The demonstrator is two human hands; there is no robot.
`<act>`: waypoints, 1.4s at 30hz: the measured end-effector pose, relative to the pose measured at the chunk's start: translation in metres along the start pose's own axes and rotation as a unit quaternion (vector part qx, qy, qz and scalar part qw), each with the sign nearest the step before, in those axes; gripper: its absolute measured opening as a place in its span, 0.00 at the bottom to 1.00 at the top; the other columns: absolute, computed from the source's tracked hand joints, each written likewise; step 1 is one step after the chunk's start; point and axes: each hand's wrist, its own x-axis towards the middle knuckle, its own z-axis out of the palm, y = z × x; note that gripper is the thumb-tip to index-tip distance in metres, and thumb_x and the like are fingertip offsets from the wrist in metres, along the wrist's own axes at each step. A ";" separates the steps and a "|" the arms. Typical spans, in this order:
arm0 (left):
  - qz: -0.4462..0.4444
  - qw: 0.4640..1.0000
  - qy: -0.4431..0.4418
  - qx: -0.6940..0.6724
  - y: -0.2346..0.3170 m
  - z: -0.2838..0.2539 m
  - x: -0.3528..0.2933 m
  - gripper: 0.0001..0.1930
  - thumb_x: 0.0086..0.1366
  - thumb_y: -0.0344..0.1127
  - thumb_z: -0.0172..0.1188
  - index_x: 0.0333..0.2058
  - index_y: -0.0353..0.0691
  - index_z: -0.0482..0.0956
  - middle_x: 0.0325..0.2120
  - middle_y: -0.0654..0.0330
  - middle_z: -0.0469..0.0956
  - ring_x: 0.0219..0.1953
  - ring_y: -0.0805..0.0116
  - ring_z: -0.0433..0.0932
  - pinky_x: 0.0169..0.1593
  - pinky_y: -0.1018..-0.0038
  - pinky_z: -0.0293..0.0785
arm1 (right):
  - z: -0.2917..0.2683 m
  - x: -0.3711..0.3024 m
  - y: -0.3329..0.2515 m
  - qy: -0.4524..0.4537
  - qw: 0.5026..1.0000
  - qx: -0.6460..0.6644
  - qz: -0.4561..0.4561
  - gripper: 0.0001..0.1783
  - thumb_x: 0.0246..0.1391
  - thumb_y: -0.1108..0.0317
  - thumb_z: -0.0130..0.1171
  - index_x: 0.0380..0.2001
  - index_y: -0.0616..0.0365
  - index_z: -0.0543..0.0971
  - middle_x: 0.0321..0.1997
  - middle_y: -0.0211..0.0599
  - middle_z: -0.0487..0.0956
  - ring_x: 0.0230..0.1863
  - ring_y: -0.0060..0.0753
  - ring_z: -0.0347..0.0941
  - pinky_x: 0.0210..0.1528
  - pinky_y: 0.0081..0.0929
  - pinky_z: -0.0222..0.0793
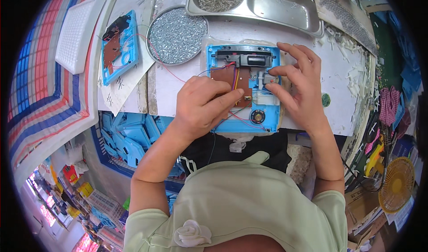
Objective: The recorder assembles electronic components by soldering wires and screwing parts together into a blue plastic housing.
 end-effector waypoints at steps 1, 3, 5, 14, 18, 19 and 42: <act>0.003 1.000 0.003 -0.004 0.000 0.000 -0.001 0.22 0.43 0.28 0.75 0.42 0.45 0.89 0.32 0.63 0.81 0.30 0.64 0.76 0.33 0.69 0.69 | -0.001 0.000 -0.001 -0.002 1.000 -0.002 0.003 0.14 0.45 0.66 0.74 0.37 0.53 0.84 0.66 0.41 0.73 0.67 0.59 0.59 0.67 0.49 0.59; 0.006 1.000 -0.001 0.000 0.000 -0.001 -0.002 0.24 0.41 0.29 0.75 0.43 0.45 0.89 0.33 0.64 0.80 0.30 0.64 0.76 0.33 0.69 0.69 | -0.002 0.000 -0.003 -0.005 1.000 -0.008 0.010 0.14 0.45 0.66 0.74 0.37 0.52 0.85 0.66 0.41 0.74 0.68 0.60 0.59 0.68 0.49 0.59; 0.008 1.000 -0.009 -0.003 0.000 -0.002 -0.003 0.26 0.39 0.30 0.74 0.43 0.45 0.89 0.33 0.64 0.80 0.30 0.65 0.75 0.33 0.69 0.69 | -0.005 0.002 -0.004 -0.023 0.999 -0.029 0.013 0.14 0.45 0.66 0.74 0.37 0.52 0.85 0.66 0.42 0.74 0.68 0.59 0.59 0.68 0.49 0.58; 0.034 0.999 0.024 -0.033 -0.004 0.000 0.002 0.25 0.40 0.31 0.73 0.44 0.44 0.88 0.32 0.63 0.78 0.31 0.64 0.77 0.33 0.68 0.71 | -0.016 0.023 -0.035 -0.004 0.994 -0.076 -0.075 0.19 0.37 0.71 0.75 0.38 0.51 0.86 0.64 0.40 0.76 0.67 0.59 0.61 0.62 0.49 0.66; 0.044 0.998 0.034 -0.024 -0.006 0.001 0.007 0.23 0.42 0.31 0.73 0.43 0.42 0.88 0.32 0.62 0.79 0.32 0.63 0.78 0.34 0.68 0.72 | 0.015 0.043 -0.039 0.004 0.986 -0.060 -0.152 0.13 0.37 0.71 0.72 0.31 0.52 0.84 0.59 0.36 0.78 0.65 0.57 0.66 0.58 0.48 0.70; 0.040 0.998 0.038 -0.023 -0.006 0.000 0.007 0.23 0.43 0.32 0.73 0.43 0.42 0.88 0.31 0.62 0.79 0.32 0.63 0.78 0.34 0.68 0.72 | 0.018 0.044 -0.038 0.000 0.984 -0.066 -0.167 0.11 0.37 0.71 0.71 0.29 0.52 0.84 0.58 0.35 0.79 0.64 0.56 0.67 0.58 0.47 0.70; 0.066 0.997 0.020 -0.046 -0.004 -0.002 -0.004 0.20 0.44 0.31 0.72 0.41 0.39 0.87 0.34 0.60 0.80 0.33 0.62 0.81 0.34 0.68 0.77 | 0.019 0.033 -0.025 0.074 0.990 -0.032 -0.118 0.11 0.41 0.73 0.71 0.32 0.53 0.83 0.43 0.33 0.81 0.46 0.47 0.71 0.45 0.38 0.72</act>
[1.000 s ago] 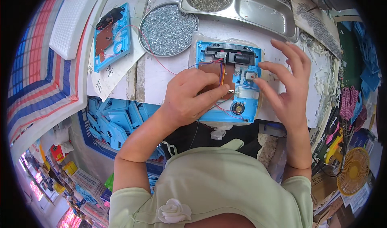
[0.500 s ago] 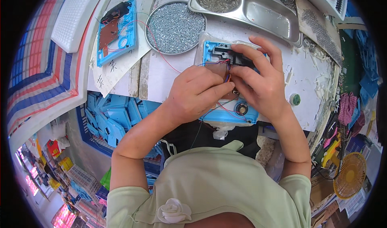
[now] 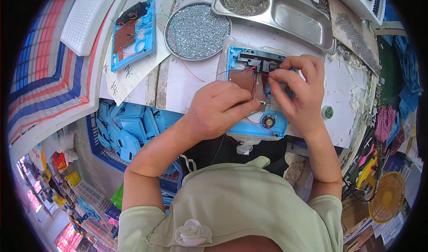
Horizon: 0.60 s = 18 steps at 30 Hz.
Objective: The recorder assembles electronic components by soldering wires and screwing parts together into a blue plastic housing.
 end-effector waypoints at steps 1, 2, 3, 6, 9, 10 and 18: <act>0.011 1.000 0.000 -0.002 0.000 0.003 0.001 0.20 0.44 0.31 0.71 0.41 0.39 0.87 0.35 0.60 0.80 0.33 0.62 0.81 0.33 0.68 0.77 | 0.000 0.002 -0.002 0.000 1.000 0.012 0.021 0.10 0.42 0.72 0.72 0.31 0.52 0.83 0.41 0.32 0.81 0.44 0.45 0.71 0.44 0.38 0.71; 0.019 1.000 -0.008 -0.001 0.000 0.004 0.003 0.19 0.44 0.31 0.70 0.40 0.38 0.87 0.34 0.60 0.80 0.34 0.61 0.81 0.34 0.68 0.78 | 0.002 0.005 -0.003 -0.012 0.999 0.037 0.021 0.10 0.42 0.72 0.72 0.31 0.52 0.83 0.38 0.32 0.81 0.42 0.44 0.70 0.43 0.37 0.70; 0.028 0.999 -0.016 -0.001 -0.001 0.004 0.007 0.19 0.45 0.30 0.69 0.40 0.38 0.87 0.34 0.60 0.80 0.35 0.61 0.82 0.34 0.69 0.78 | 0.005 0.011 -0.004 -0.023 0.998 0.061 0.020 0.09 0.43 0.72 0.71 0.30 0.52 0.83 0.36 0.31 0.81 0.40 0.43 0.69 0.42 0.37 0.69; 0.054 0.998 -0.039 0.009 0.003 0.009 0.021 0.18 0.45 0.30 0.66 0.38 0.37 0.86 0.35 0.60 0.80 0.38 0.61 0.82 0.36 0.69 0.80 | 0.012 0.023 0.000 -0.064 0.992 0.111 0.011 0.08 0.44 0.72 0.71 0.31 0.53 0.85 0.32 0.31 0.80 0.37 0.40 0.68 0.40 0.35 0.68; 0.048 0.996 -0.065 0.034 0.009 0.015 0.033 0.17 0.45 0.30 0.65 0.37 0.37 0.85 0.35 0.59 0.81 0.39 0.60 0.83 0.38 0.69 0.81 | 0.003 0.036 0.013 -0.144 0.972 0.174 0.061 0.12 0.46 0.71 0.71 0.38 0.53 0.87 0.32 0.31 0.80 0.35 0.35 0.70 0.41 0.31 0.69; 0.042 0.995 -0.075 0.043 0.011 0.016 0.036 0.17 0.45 0.30 0.65 0.37 0.37 0.85 0.35 0.59 0.81 0.40 0.60 0.83 0.39 0.69 0.82 | -0.005 0.039 0.016 -0.175 0.960 0.198 0.089 0.14 0.47 0.71 0.71 0.40 0.54 0.87 0.32 0.32 0.81 0.35 0.33 0.70 0.41 0.30 0.69; -0.010 0.999 -0.041 0.010 0.001 0.026 0.056 0.16 0.51 0.23 0.69 0.41 0.38 0.83 0.35 0.57 0.81 0.36 0.58 0.83 0.37 0.69 0.81 | -0.124 -0.082 0.033 0.233 0.910 0.151 0.308 0.14 0.58 0.80 0.64 0.48 0.68 0.83 0.42 0.38 0.83 0.44 0.27 0.79 0.47 0.23 0.74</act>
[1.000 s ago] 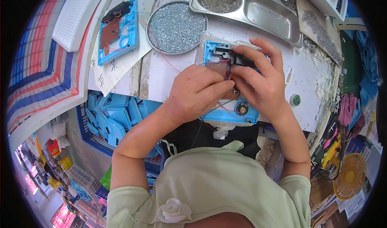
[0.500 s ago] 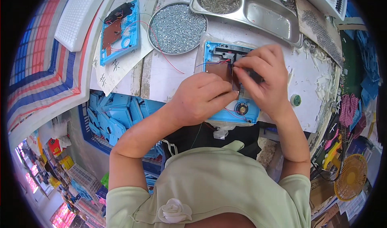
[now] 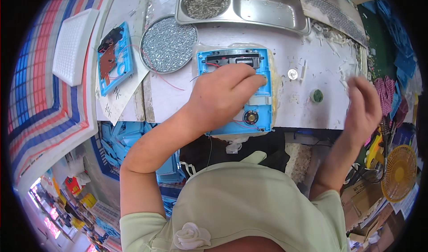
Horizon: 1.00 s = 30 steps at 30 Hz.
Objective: The recorder assembles electronic components by soldering wires and screwing parts together into a blue plastic housing.
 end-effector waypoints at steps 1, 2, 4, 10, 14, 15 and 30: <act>-0.001 1.000 -0.002 -0.016 -0.001 0.000 0.006 0.16 0.53 0.22 0.69 0.42 0.38 0.83 0.35 0.56 0.81 0.35 0.58 0.83 0.36 0.70 0.81 | -0.044 -0.016 0.012 0.052 0.998 -0.026 0.026 0.11 0.61 0.80 0.61 0.46 0.68 0.83 0.44 0.40 0.83 0.45 0.29 0.80 0.50 0.25 0.76; -0.026 0.999 0.004 -0.032 0.000 0.001 0.009 0.15 0.55 0.21 0.69 0.43 0.38 0.83 0.35 0.56 0.81 0.34 0.59 0.83 0.36 0.70 0.81 | -0.077 -0.032 0.029 0.136 0.989 0.018 0.062 0.11 0.63 0.78 0.60 0.48 0.68 0.82 0.46 0.41 0.83 0.47 0.29 0.80 0.52 0.29 0.76; -0.084 0.995 0.013 -0.052 0.007 0.001 0.007 0.15 0.57 0.21 0.69 0.44 0.37 0.83 0.35 0.55 0.82 0.32 0.61 0.82 0.35 0.71 0.80 | -0.136 -0.064 0.052 0.189 0.958 0.146 0.156 0.13 0.68 0.70 0.59 0.52 0.66 0.77 0.40 0.31 0.77 0.38 0.23 0.72 0.49 0.29 0.73; -0.162 0.982 0.020 -0.095 0.011 0.003 0.002 0.10 0.56 0.23 0.70 0.38 0.39 0.84 0.36 0.57 0.83 0.35 0.59 0.83 0.36 0.69 0.80 | -0.167 -0.086 0.040 0.369 0.874 0.171 0.267 0.13 0.72 0.60 0.56 0.32 0.52 0.70 0.25 0.23 0.61 0.27 0.18 0.57 0.29 0.23 0.55; -0.130 0.990 0.021 -0.052 0.012 0.002 0.008 0.09 0.55 0.24 0.71 0.35 0.39 0.85 0.34 0.58 0.83 0.34 0.60 0.84 0.36 0.69 0.80 | -0.212 -0.072 0.067 0.398 0.905 0.007 0.151 0.14 0.73 0.57 0.54 0.40 0.57 0.78 0.23 0.22 0.58 0.25 0.16 0.55 0.27 0.22 0.52; -0.125 0.991 0.017 -0.036 0.013 0.002 0.007 0.09 0.54 0.24 0.71 0.35 0.39 0.85 0.34 0.58 0.83 0.34 0.60 0.84 0.36 0.69 0.80 | -0.211 -0.070 0.064 0.399 0.906 -0.002 0.144 0.14 0.73 0.58 0.53 0.45 0.58 0.79 0.24 0.23 0.60 0.26 0.17 0.57 0.27 0.22 0.53; -0.097 0.995 0.003 0.009 0.016 -0.002 0.007 0.08 0.54 0.23 0.72 0.33 0.37 0.84 0.30 0.58 0.83 0.31 0.61 0.82 0.34 0.70 0.78 | -0.021 -0.087 0.003 0.098 0.989 0.106 -0.013 0.31 0.58 0.73 0.60 0.65 0.62 0.69 0.48 0.46 0.79 0.48 0.38 0.77 0.53 0.39 0.75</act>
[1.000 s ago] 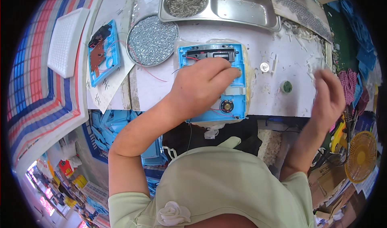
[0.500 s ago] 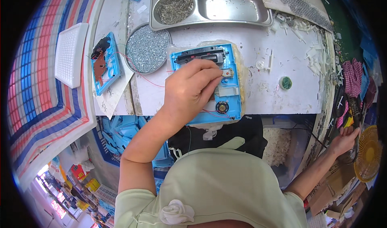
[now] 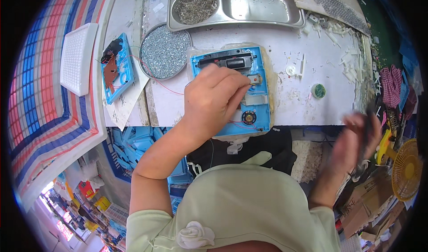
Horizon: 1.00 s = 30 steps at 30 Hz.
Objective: The recorder assembles electronic components by soldering wires and screwing parts together into a blue plastic housing.
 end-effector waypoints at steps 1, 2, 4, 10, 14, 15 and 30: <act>-0.026 0.999 -0.009 -0.038 -0.001 0.003 0.000 0.08 0.55 0.21 0.71 0.33 0.36 0.84 0.31 0.57 0.83 0.30 0.62 0.82 0.34 0.71 0.78 | 0.038 0.003 0.002 -0.038 0.999 0.001 0.031 0.36 0.53 0.76 0.67 0.66 0.61 0.68 0.47 0.45 0.80 0.49 0.38 0.79 0.56 0.39 0.75; -0.049 0.997 -0.013 -0.056 -0.001 0.003 0.001 0.07 0.56 0.21 0.71 0.34 0.36 0.84 0.30 0.57 0.83 0.29 0.64 0.82 0.33 0.72 0.77 | 0.062 0.009 0.008 -0.112 0.993 0.006 0.032 0.37 0.51 0.78 0.69 0.65 0.61 0.69 0.48 0.43 0.79 0.49 0.36 0.79 0.56 0.36 0.75; -0.095 0.991 -0.023 -0.089 0.000 0.002 0.002 0.05 0.58 0.22 0.70 0.34 0.35 0.84 0.29 0.58 0.82 0.27 0.69 0.81 0.30 0.75 0.76 | 0.103 0.021 0.019 -0.220 0.975 0.017 0.018 0.36 0.48 0.82 0.69 0.63 0.61 0.72 0.48 0.40 0.79 0.48 0.33 0.80 0.55 0.31 0.74; -0.166 0.975 -0.014 -0.146 0.002 0.003 0.001 0.06 0.56 0.25 0.71 0.32 0.37 0.84 0.26 0.58 0.81 0.24 0.62 0.79 0.28 0.69 0.74 | 0.147 0.032 0.025 -0.314 0.949 0.008 -0.025 0.33 0.50 0.86 0.67 0.60 0.62 0.73 0.44 0.39 0.78 0.45 0.31 0.81 0.50 0.27 0.75; -0.191 0.969 -0.029 -0.153 0.002 0.001 0.000 0.05 0.57 0.25 0.71 0.33 0.37 0.84 0.25 0.59 0.80 0.23 0.64 0.78 0.28 0.70 0.73 | 0.154 0.028 0.030 -0.274 0.961 0.000 -0.042 0.31 0.46 0.85 0.69 0.56 0.57 0.78 0.40 0.38 0.79 0.37 0.32 0.81 0.40 0.26 0.75; -0.213 0.961 -0.040 -0.171 0.002 -0.001 -0.001 0.05 0.57 0.26 0.71 0.33 0.37 0.84 0.25 0.59 0.79 0.23 0.65 0.77 0.27 0.70 0.72 | 0.155 0.027 0.029 -0.266 0.963 0.002 -0.037 0.31 0.46 0.85 0.69 0.56 0.57 0.78 0.39 0.38 0.79 0.37 0.32 0.81 0.40 0.26 0.75; -0.059 0.997 0.001 0.052 0.004 0.013 0.001 0.09 0.48 0.30 0.73 0.30 0.47 0.85 0.44 0.60 0.74 0.49 0.56 0.66 0.54 0.60 0.58 | 0.076 0.032 0.021 -0.240 0.966 -0.018 -0.091 0.18 0.51 0.76 0.70 0.45 0.63 0.79 0.31 0.37 0.75 0.31 0.32 0.69 0.34 0.27 0.62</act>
